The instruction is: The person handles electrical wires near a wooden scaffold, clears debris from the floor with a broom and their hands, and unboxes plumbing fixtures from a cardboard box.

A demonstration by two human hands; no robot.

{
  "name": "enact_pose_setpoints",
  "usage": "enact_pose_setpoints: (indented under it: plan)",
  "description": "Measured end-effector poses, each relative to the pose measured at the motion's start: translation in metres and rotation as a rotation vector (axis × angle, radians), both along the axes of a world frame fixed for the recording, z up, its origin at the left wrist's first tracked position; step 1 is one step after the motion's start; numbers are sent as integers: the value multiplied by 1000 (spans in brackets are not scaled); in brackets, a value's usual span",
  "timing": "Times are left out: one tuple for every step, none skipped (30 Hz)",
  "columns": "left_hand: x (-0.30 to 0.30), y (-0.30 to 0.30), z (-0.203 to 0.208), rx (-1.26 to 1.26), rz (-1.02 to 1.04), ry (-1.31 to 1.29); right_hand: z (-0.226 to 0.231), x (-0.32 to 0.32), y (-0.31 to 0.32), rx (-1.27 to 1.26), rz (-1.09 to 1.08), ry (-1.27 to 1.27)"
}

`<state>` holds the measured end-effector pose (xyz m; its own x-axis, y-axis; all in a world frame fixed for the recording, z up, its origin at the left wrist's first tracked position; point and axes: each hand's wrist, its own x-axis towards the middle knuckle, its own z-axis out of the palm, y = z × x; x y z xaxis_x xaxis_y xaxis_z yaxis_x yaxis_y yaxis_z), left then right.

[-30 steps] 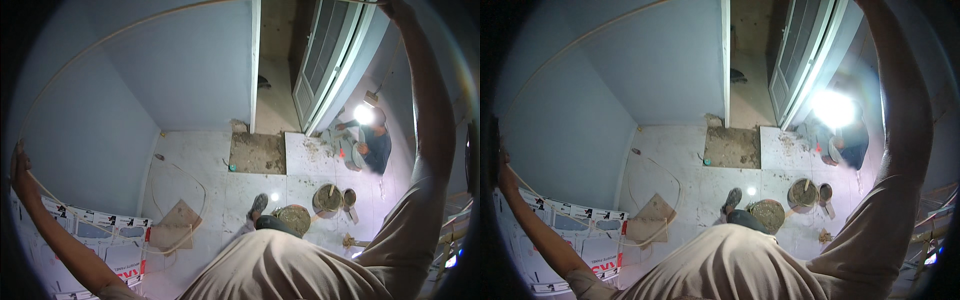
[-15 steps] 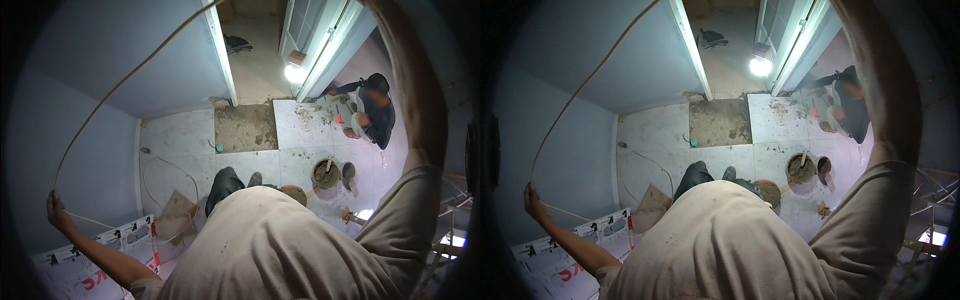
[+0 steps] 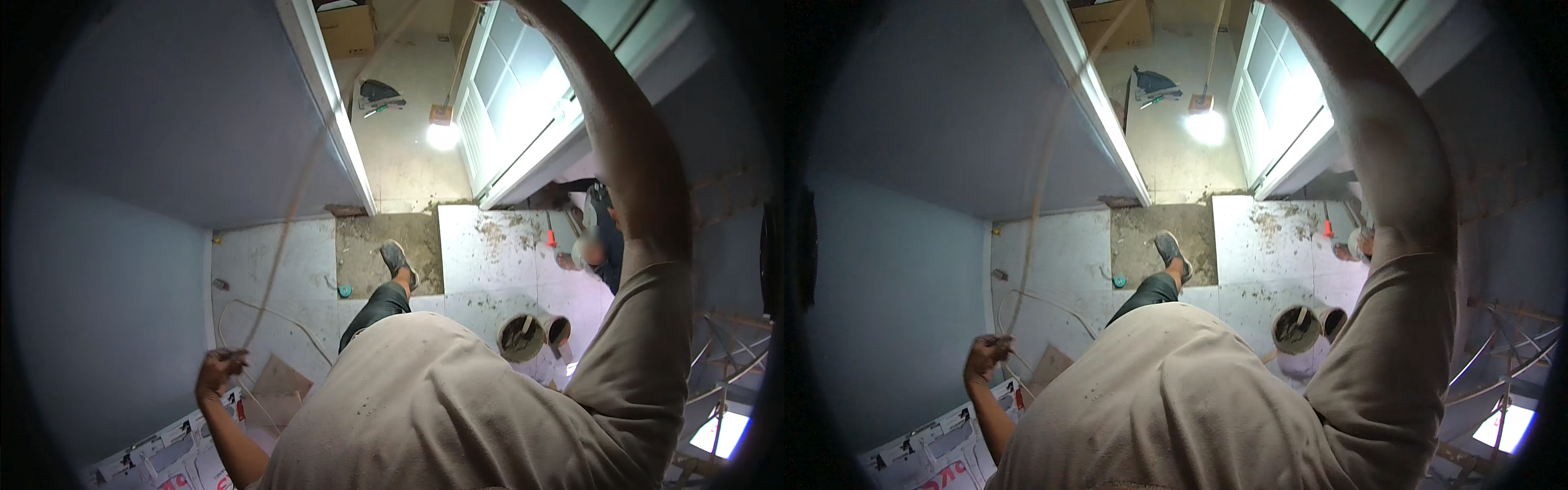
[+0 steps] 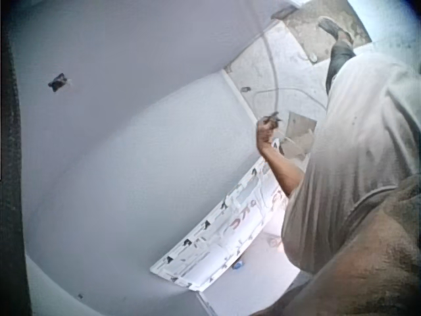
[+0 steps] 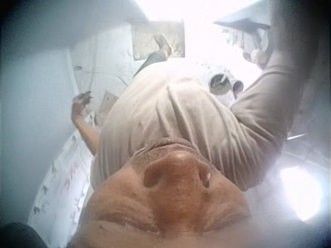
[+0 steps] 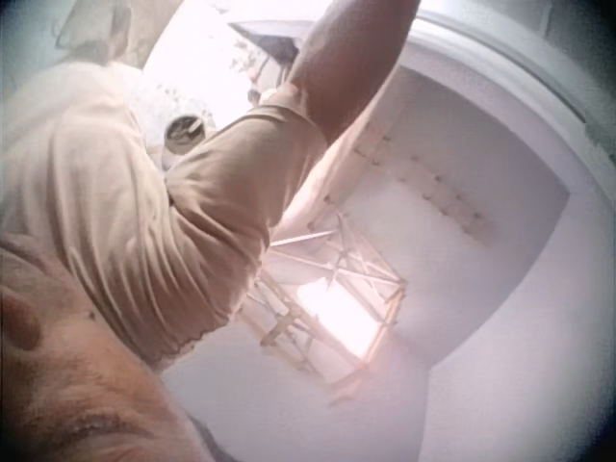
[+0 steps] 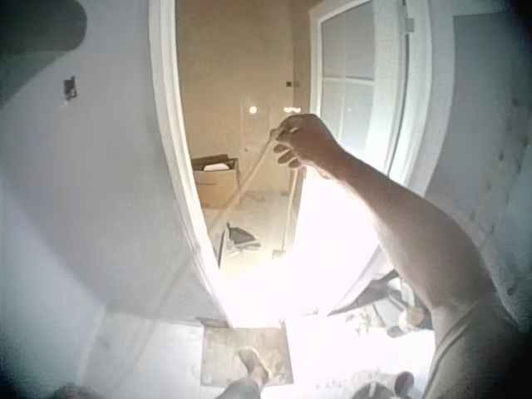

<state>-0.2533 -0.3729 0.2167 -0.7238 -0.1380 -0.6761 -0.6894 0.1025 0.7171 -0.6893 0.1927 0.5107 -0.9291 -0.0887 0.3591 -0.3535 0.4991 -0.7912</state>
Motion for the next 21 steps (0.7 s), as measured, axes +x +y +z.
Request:
enact_pose_setpoints:
  plan:
    - [-19, 19, -16, 9, -64, -41, -4, -21, -2, -26, -8, 18]
    - [-38, 42, -35, 65, -75, -71, -8, -39, -3, -49, -17, 36]
    - [-43, 47, -39, 86, -89, -168, -18, -65, -21, -120, 17, 48]
    - [-74, 68, -63, 175, -177, -249, -6, -70, -14, -75, -20, 74]
    - [-102, 94, -73, 214, -224, -275, -12, -81, -9, -73, -54, 75]
    - [-111, 102, -63, 204, -204, -306, -28, -103, -20, -130, -34, 66]
    - [-125, 107, -71, 273, -236, -271, -21, -118, -22, -158, -44, 98]
    - [-144, 119, -71, 357, -221, -255, -23, -135, -18, -226, -78, 79]
    - [-162, 132, -69, 439, -205, -238, -22, -152, -15, -130, -142, 101]
    - [-176, 141, -63, 423, -222, -267, -22, -168, -11, -32, -209, 119]
    - [-191, 150, -55, 405, -236, -295, -24, -184, -8, 65, -274, 136]
    - [-202, 157, -47, 386, -249, -318, -33, -205, -7, -71, -234, 241]
    - [-214, 166, -41, 375, -250, -331, -40, -233, 1, 39, -266, 363]
    - [-227, 173, -37, 374, -247, -335, -46, -265, 11, 147, -296, 484]
    - [-236, 180, -35, 378, -236, -340, -47, -292, 16, 257, -320, 603]
    - [-246, 187, -33, 387, -216, -336, -45, -308, 12, 125, -267, 506]
    - [-258, 195, -33, 402, -195, -327, -46, -326, 10, 75, -132, 450]
    - [-266, 201, -29, 403, -168, -320, -50, -346, 10, 15, 10, 398]
    - [-282, 211, -32, 418, -154, -308, -54, -371, 14, -27, 147, 349]
    - [-298, 221, -34, 434, -144, -295, -65, -403, 16, -151, 237, 369]
    - [-311, 230, -34, 446, -122, -284, -67, -425, 9, -169, 270, 285]
